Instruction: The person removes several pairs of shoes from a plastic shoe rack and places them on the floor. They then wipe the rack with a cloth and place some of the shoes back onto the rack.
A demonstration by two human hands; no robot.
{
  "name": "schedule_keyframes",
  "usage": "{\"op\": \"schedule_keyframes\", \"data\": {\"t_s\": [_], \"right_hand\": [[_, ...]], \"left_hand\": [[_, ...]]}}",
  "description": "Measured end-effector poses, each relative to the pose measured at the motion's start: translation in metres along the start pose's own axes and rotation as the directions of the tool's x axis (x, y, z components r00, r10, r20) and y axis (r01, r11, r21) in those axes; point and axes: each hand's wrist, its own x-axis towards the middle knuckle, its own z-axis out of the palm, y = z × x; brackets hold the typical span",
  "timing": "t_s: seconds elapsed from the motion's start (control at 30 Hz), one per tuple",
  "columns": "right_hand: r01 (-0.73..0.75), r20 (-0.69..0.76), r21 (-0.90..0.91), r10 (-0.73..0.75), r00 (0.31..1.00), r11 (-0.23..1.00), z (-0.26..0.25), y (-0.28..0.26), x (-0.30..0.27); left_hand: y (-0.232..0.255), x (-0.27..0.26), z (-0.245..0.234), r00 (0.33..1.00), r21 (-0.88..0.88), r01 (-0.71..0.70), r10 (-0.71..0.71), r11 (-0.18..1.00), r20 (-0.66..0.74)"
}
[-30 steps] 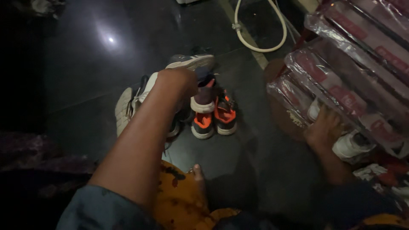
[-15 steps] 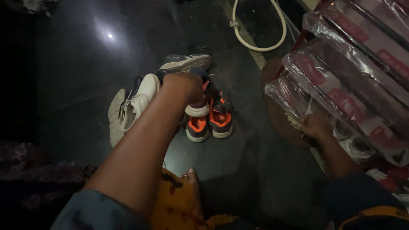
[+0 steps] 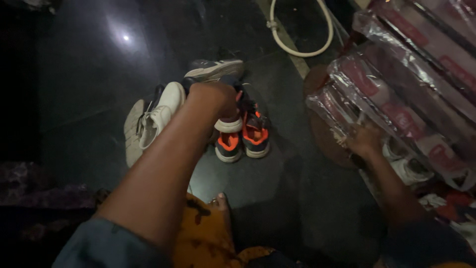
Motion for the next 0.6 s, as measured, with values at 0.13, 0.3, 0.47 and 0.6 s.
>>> {"op": "schedule_keyframes", "data": {"t_s": [0.13, 0.3, 0.47, 0.6], "right_hand": [[-0.129, -0.08, 0.113, 0.139, 0.987, 0.985, -0.01, -0.015, -0.003], [-0.194, 0.219, -0.049, 0.2, 0.955, 0.98, 0.001, 0.017, 0.006], [-0.028, 0.205, -0.094, 0.047, 0.978, 0.995, 0.021, 0.052, 0.031], [-0.405, 0.297, 0.159, 0.348, 0.889, 0.9, 0.006, 0.032, 0.05]], "left_hand": [[-0.003, -0.004, -0.002, 1.0, -0.01, 0.026, -0.026, 1.0, -0.007], [-0.009, -0.006, 0.001, 0.997, -0.059, 0.028, -0.032, 0.998, -0.068], [-0.011, -0.002, 0.001, 1.0, -0.008, 0.012, -0.012, 1.0, 0.003], [-0.01, -0.003, -0.003, 0.997, -0.011, 0.033, -0.032, 0.999, 0.069]]}}
